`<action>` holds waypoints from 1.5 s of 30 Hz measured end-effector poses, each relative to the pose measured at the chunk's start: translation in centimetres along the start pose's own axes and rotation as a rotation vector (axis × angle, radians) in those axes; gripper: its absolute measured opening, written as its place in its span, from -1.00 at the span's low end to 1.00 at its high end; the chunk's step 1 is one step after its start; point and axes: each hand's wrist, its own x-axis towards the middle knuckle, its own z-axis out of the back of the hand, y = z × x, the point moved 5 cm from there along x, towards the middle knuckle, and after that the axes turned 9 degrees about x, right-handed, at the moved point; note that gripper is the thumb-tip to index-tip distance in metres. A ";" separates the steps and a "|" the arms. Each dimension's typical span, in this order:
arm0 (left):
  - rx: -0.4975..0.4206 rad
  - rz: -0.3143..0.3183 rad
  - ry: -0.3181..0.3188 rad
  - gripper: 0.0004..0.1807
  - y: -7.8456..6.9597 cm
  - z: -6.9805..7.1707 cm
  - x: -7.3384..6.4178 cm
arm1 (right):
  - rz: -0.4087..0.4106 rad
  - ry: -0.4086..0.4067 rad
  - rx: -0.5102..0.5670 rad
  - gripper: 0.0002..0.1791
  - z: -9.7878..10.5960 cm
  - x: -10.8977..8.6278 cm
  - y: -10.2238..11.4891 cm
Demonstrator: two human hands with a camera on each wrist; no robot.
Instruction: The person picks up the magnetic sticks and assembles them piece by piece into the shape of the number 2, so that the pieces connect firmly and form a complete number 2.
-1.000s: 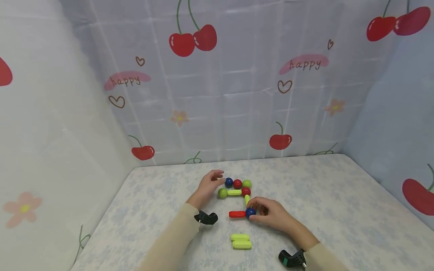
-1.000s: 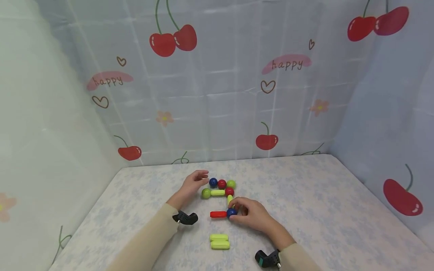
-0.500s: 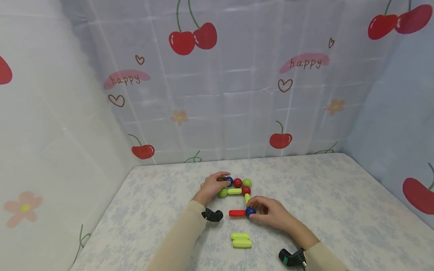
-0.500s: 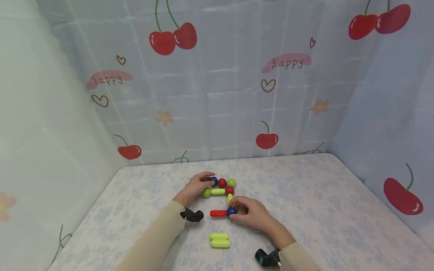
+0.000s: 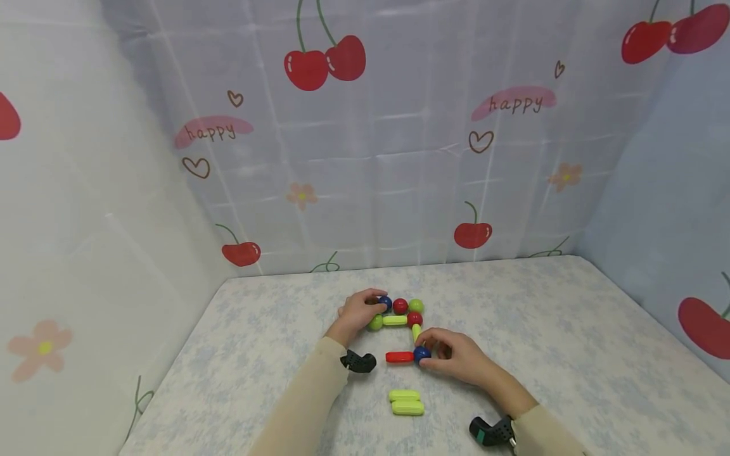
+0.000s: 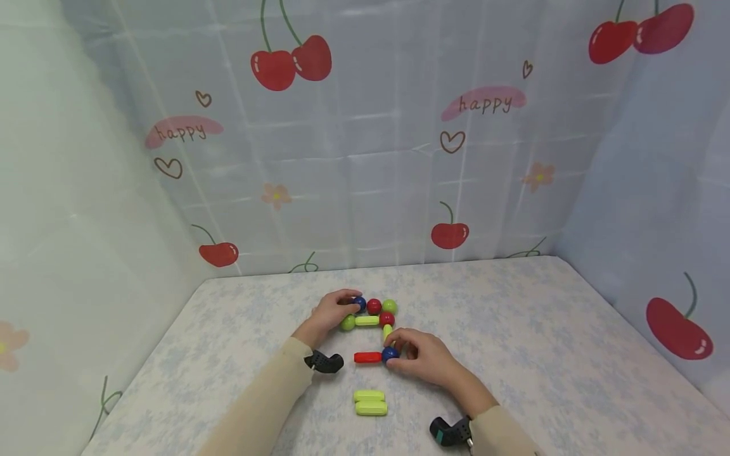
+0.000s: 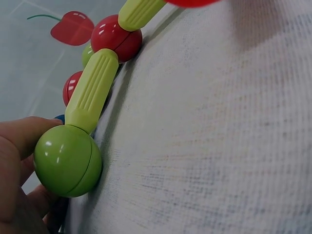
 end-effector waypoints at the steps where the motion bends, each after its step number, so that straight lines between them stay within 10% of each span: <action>1: 0.001 -0.005 -0.001 -0.71 0.0 0.0 0.0 | -0.001 -0.001 0.000 -0.66 0.0 0.0 0.0; 27: -0.355 0.010 -0.038 -0.63 2.0 2.5 -1.1 | -0.026 0.002 0.013 -0.68 0.0 0.1 0.3; 37: -0.425 0.015 -0.126 -0.62 2.6 3.9 -4.2 | -0.019 -0.003 0.016 -0.67 0.0 -0.3 -0.1; 45: -0.309 -0.097 -0.062 -0.62 2.0 3.5 -7.9 | 0.002 -0.004 0.030 -0.68 -0.1 -0.1 -0.3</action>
